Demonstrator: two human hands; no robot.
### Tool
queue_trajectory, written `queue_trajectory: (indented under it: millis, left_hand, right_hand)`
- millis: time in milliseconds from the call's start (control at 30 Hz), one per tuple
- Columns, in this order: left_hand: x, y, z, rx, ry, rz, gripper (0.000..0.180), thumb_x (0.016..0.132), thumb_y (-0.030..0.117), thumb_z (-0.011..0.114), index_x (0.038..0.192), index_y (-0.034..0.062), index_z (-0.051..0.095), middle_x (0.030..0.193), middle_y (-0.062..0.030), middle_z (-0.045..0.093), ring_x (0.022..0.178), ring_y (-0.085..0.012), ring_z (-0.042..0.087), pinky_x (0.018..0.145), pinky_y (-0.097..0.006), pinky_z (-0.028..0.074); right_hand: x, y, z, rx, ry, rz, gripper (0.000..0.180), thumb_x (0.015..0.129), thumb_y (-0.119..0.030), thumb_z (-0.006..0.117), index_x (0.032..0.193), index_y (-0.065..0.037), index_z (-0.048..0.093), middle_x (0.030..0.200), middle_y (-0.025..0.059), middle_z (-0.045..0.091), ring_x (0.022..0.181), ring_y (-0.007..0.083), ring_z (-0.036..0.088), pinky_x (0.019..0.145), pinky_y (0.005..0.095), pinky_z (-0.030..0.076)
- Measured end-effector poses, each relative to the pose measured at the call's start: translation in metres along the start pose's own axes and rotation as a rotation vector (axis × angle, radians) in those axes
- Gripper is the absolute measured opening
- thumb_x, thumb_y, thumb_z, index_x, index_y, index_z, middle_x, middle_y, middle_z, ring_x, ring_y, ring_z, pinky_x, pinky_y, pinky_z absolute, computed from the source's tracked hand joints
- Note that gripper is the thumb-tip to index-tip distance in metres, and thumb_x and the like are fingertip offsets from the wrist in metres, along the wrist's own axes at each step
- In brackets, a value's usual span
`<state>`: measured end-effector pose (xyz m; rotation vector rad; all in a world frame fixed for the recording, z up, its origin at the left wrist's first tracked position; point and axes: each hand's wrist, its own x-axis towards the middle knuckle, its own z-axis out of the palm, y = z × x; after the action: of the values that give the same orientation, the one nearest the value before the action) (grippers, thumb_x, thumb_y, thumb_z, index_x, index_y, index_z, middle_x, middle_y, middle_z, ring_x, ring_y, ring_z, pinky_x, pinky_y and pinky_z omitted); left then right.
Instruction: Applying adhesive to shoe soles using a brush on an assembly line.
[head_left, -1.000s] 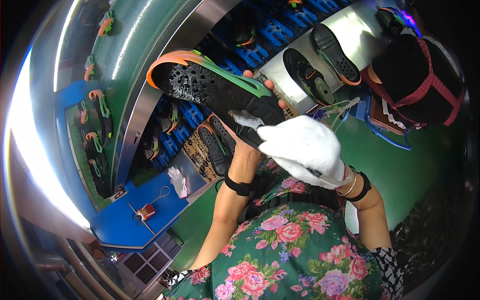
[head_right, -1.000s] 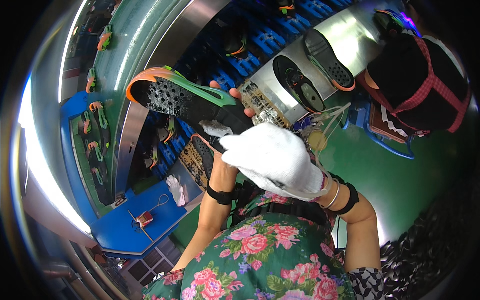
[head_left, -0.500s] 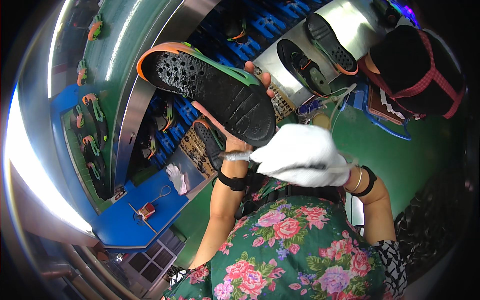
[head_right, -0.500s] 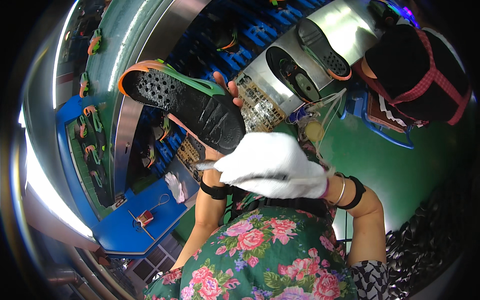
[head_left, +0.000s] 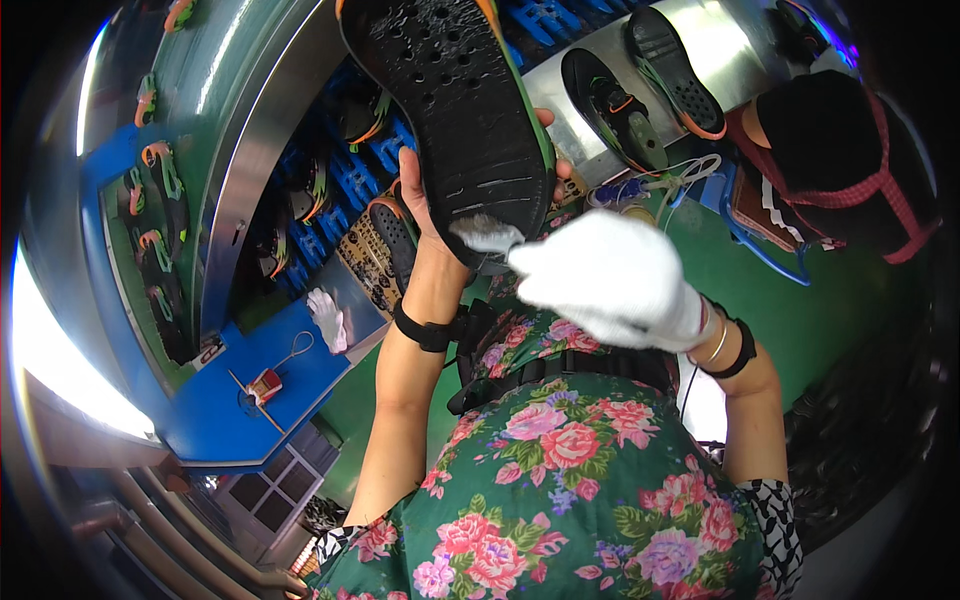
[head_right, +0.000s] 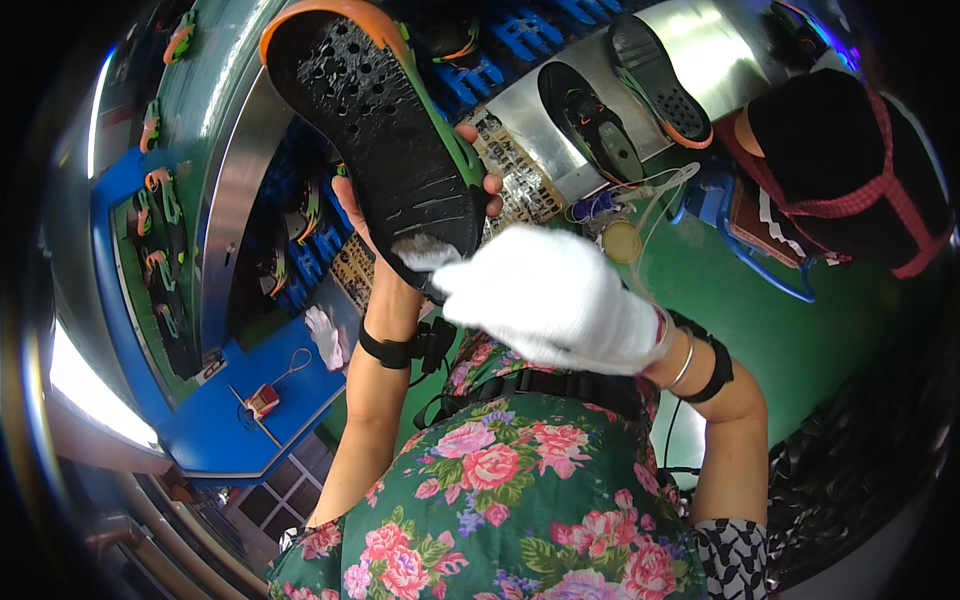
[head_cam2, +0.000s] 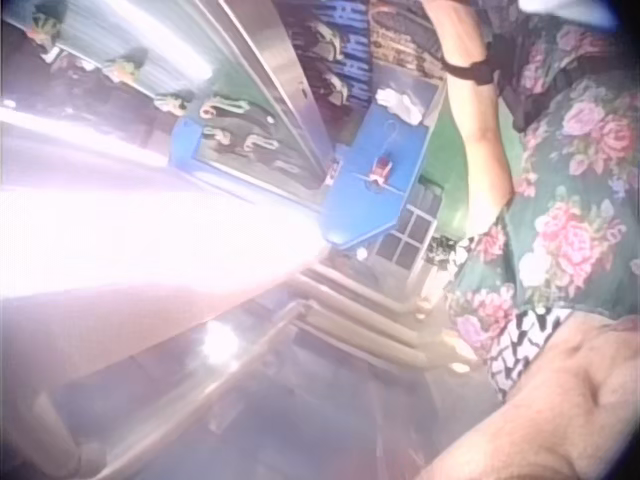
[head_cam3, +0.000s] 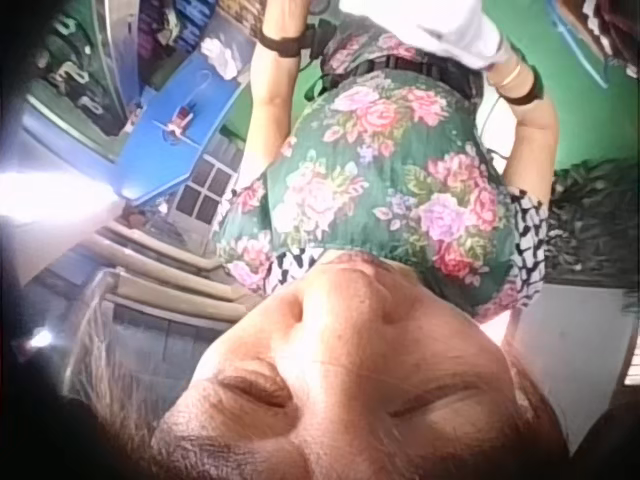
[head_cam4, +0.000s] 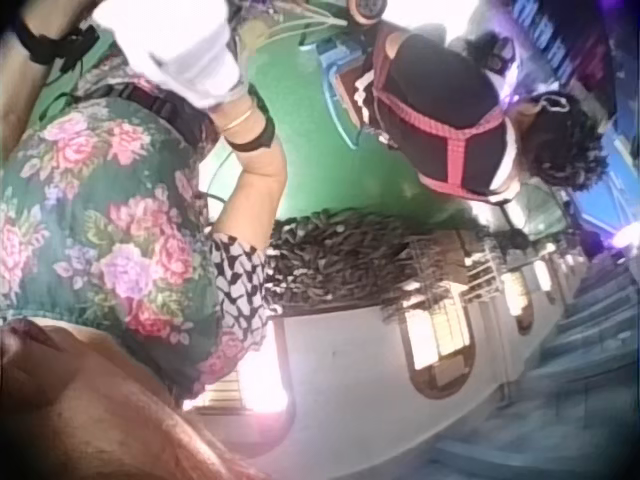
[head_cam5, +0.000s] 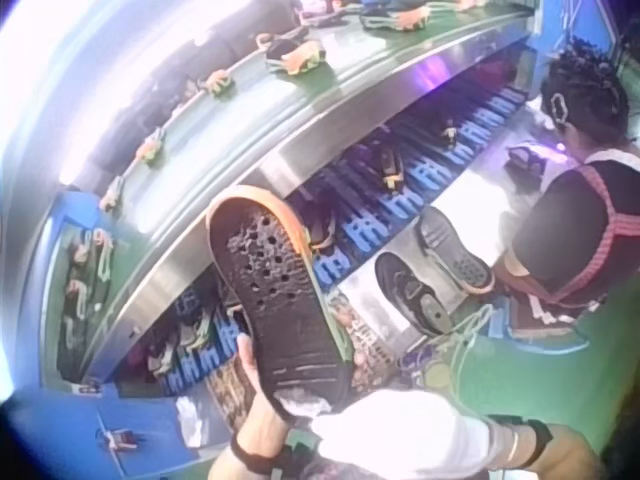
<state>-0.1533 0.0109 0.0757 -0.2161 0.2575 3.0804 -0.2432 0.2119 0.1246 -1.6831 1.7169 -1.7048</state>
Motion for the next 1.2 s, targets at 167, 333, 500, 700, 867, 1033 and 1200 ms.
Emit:
queue_trajectory:
  millis: [167, 333, 500, 700, 867, 1033, 1200]
  left_hand:
    - [0.002, -0.002, 0.001, 0.012, -0.149, -0.043, 0.128, 0.072, 0.086, 0.068, 0.152, -0.0075, 0.032, 0.129, -0.0335, 0.055, 0.112, -0.0435, 0.06, 0.095, -0.052, 0.053]
    - [-0.003, 0.0, 0.007, 0.039, 0.004, -0.049, 0.126, 0.074, 0.085, 0.066, 0.152, -0.0074, 0.033, 0.137, -0.0304, 0.052, 0.112, -0.0424, 0.06, 0.092, -0.05, 0.055]
    - [-0.008, 0.006, -0.003, 0.126, 0.006, -0.152, 0.117, 0.077, 0.081, 0.065, 0.158, 0.0036, 0.032, 0.152, -0.0255, 0.041, 0.113, -0.0466, 0.059, 0.098, -0.059, 0.055]
    - [-0.013, 0.01, -0.006, 0.188, 0.118, -0.139, 0.118, 0.078, 0.078, 0.066, 0.16, 0.0025, 0.028, 0.153, -0.0316, 0.04, 0.119, -0.0502, 0.058, 0.099, -0.058, 0.052]
    - [-0.019, 0.025, -0.014, 0.268, 0.166, -0.104, 0.11, 0.085, 0.069, 0.064, 0.163, 0.0039, 0.024, 0.16, -0.0343, 0.03, 0.123, -0.0555, 0.056, 0.104, -0.065, 0.048]
    - [-0.023, 0.028, -0.006, 0.068, 0.286, -0.115, 0.064, 0.096, 0.042, 0.062, 0.14, -0.0044, 0.058, 0.133, -0.0232, 0.067, 0.117, -0.0358, 0.069, 0.108, -0.048, 0.053]
    - [-0.014, 0.031, 0.009, 0.124, 0.412, -0.201, 0.05, 0.096, 0.031, 0.063, 0.13, -0.0055, 0.065, 0.121, -0.0207, 0.073, 0.104, -0.0306, 0.074, 0.099, -0.043, 0.059]
  right_hand:
    - [0.002, -0.006, -0.009, 0.436, -0.106, 0.209, 0.025, 0.076, -0.003, 0.081, 0.101, -0.008, 0.079, 0.113, 0.013, 0.078, 0.089, 0.0275, 0.074, 0.076, 0.0381, 0.058]
    - [0.009, -0.008, -0.007, 0.118, 0.002, 0.153, 0.024, 0.077, -0.002, 0.08, 0.1, -0.007, 0.079, 0.105, 0.0096, 0.078, 0.087, 0.0262, 0.073, 0.076, 0.0366, 0.058]
    - [0.003, -0.013, 0.005, 0.102, -0.108, 0.08, 0.026, 0.079, -0.004, 0.08, 0.104, -0.012, 0.079, 0.107, 0.0075, 0.078, 0.088, 0.0245, 0.073, 0.076, 0.0369, 0.058]
    - [0.006, -0.003, 0.007, 0.068, -0.074, 0.056, 0.028, 0.077, -0.005, 0.083, 0.105, -0.009, 0.079, 0.102, 0.007, 0.078, 0.085, 0.0248, 0.072, 0.072, 0.0357, 0.057]
    - [0.006, -0.011, -0.002, 0.489, -0.178, 0.188, 0.025, 0.077, -0.006, 0.084, 0.101, -0.01, 0.081, 0.102, 0.0068, 0.079, 0.086, 0.0236, 0.072, 0.073, 0.0348, 0.057]
    - [0.013, -0.002, -0.014, 0.225, -0.112, 0.156, 0.027, 0.076, -0.004, 0.081, 0.103, -0.006, 0.08, 0.111, 0.0116, 0.078, 0.091, 0.026, 0.073, 0.078, 0.0366, 0.058]
    - [-0.004, -0.003, 0.002, -0.023, -0.222, -0.081, 0.033, 0.08, -0.012, 0.079, 0.113, -0.011, 0.077, 0.118, 0.0087, 0.076, 0.095, 0.0276, 0.072, 0.078, 0.0358, 0.059]
